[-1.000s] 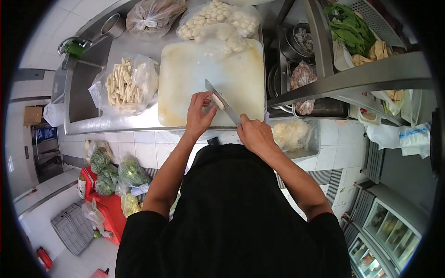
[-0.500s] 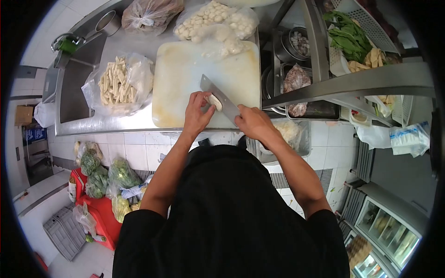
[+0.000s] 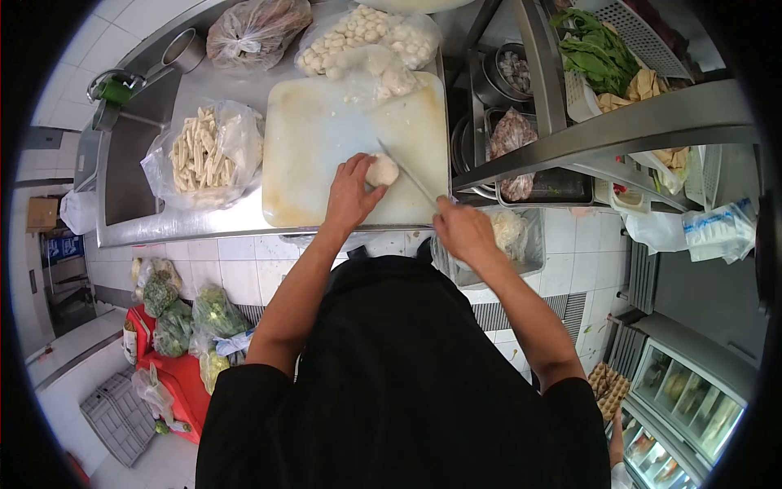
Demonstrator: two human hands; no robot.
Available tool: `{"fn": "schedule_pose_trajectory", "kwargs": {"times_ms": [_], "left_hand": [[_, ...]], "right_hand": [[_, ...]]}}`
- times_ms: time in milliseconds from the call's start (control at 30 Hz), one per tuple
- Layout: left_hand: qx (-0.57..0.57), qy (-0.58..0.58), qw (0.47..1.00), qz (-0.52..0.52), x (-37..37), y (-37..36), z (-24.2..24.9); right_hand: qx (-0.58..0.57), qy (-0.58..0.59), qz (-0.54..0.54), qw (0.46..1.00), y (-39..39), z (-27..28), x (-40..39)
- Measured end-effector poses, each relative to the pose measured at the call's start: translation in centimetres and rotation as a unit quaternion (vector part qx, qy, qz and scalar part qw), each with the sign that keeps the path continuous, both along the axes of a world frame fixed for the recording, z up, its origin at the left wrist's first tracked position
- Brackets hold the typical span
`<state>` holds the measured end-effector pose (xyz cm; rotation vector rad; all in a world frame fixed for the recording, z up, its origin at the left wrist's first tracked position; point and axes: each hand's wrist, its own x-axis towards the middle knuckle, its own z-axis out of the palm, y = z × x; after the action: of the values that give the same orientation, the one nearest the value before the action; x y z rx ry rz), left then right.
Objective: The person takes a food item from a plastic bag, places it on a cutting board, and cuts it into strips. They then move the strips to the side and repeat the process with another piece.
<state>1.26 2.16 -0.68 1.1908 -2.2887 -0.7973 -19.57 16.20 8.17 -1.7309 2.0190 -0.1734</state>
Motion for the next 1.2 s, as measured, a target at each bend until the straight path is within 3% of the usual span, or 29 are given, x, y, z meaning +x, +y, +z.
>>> {"fn": "schedule_pose_trajectory", "kwargs": {"times_ms": [367, 700, 967, 1200], "left_hand": [[-0.011, 0.009, 1.000, -0.026, 1.4, 0.0, 1.9], [-0.014, -0.005, 0.999, -0.028, 0.4, -0.8, 0.3], [-0.030, 0.022, 0.999, -0.021, 0.5, -0.6, -0.3], [-0.024, 0.059, 0.998, 0.005, 0.6, 0.1, -0.4]], "right_hand": [[-0.012, -0.031, 0.003, 0.999, 1.9, 2.0, -0.3], [0.000, -0.013, 0.034, 0.999, 1.3, 2.9, -0.1], [-0.016, -0.029, 0.044, 0.998, -4.8, -2.3, 2.5], [-0.044, -0.059, 0.033, 0.997, -7.3, -1.1, 2.2]]}}
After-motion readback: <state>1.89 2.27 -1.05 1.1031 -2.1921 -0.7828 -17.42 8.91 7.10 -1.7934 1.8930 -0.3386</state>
